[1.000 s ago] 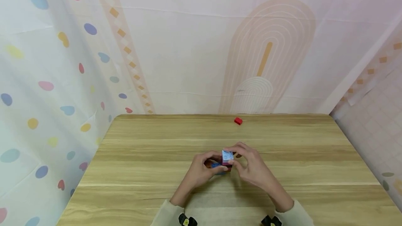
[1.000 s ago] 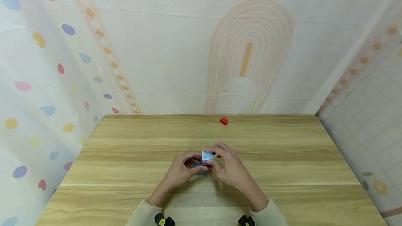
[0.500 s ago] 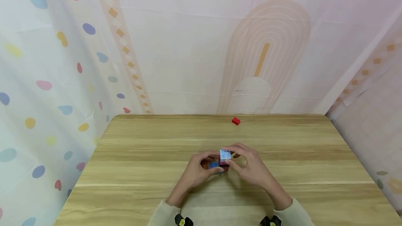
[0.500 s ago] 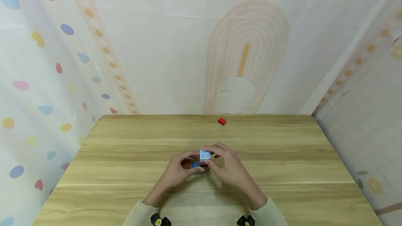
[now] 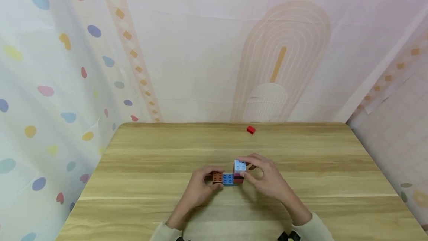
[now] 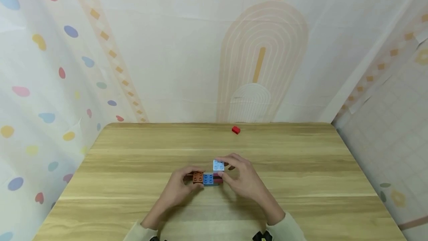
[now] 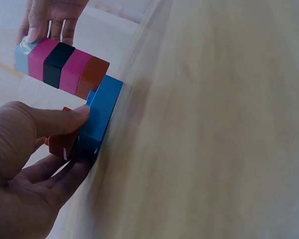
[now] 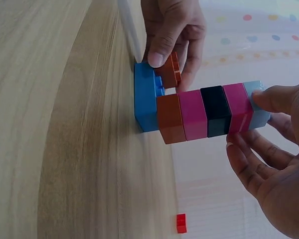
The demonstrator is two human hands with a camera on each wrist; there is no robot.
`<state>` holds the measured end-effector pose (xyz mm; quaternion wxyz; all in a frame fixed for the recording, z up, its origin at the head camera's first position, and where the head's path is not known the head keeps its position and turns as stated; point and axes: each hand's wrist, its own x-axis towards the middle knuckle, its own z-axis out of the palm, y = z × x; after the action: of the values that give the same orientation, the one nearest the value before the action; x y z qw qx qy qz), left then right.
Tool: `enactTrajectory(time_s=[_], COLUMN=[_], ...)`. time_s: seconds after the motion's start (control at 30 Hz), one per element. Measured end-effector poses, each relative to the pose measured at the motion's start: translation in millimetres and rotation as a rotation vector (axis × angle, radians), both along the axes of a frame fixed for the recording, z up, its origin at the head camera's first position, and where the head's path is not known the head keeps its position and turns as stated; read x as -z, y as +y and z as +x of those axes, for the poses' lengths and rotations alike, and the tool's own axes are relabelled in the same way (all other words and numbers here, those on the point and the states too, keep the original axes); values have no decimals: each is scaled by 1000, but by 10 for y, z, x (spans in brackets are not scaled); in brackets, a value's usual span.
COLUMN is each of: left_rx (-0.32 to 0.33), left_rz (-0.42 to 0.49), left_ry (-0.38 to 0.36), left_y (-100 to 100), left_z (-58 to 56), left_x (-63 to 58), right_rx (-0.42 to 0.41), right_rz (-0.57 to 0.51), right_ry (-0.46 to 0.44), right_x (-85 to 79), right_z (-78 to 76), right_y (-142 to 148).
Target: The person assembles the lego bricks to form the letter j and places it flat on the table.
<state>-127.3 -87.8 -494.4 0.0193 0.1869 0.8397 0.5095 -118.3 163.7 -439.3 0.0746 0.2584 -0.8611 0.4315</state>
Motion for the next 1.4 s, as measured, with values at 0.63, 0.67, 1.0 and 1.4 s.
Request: enactTrajectory(time_s=[0.63, 0.67, 1.0, 1.4], left_rx=[53, 55, 58, 45], left_rz=[36, 30, -15, -48], left_ry=[-32, -34, -63, -2], left_y=[70, 75, 119, 196], left_z=[4, 1, -31, -93], left_x=[-7, -10, -32, -45], right_rx=[14, 16, 34, 117], right_rz=[-7, -10, -12, -28], right_ry=[-117, -123, -178, -225], right_x=[-60, -62, -62, -27], right_z=[-118, -128, -251, -385], right_y=[106, 113, 186, 209])
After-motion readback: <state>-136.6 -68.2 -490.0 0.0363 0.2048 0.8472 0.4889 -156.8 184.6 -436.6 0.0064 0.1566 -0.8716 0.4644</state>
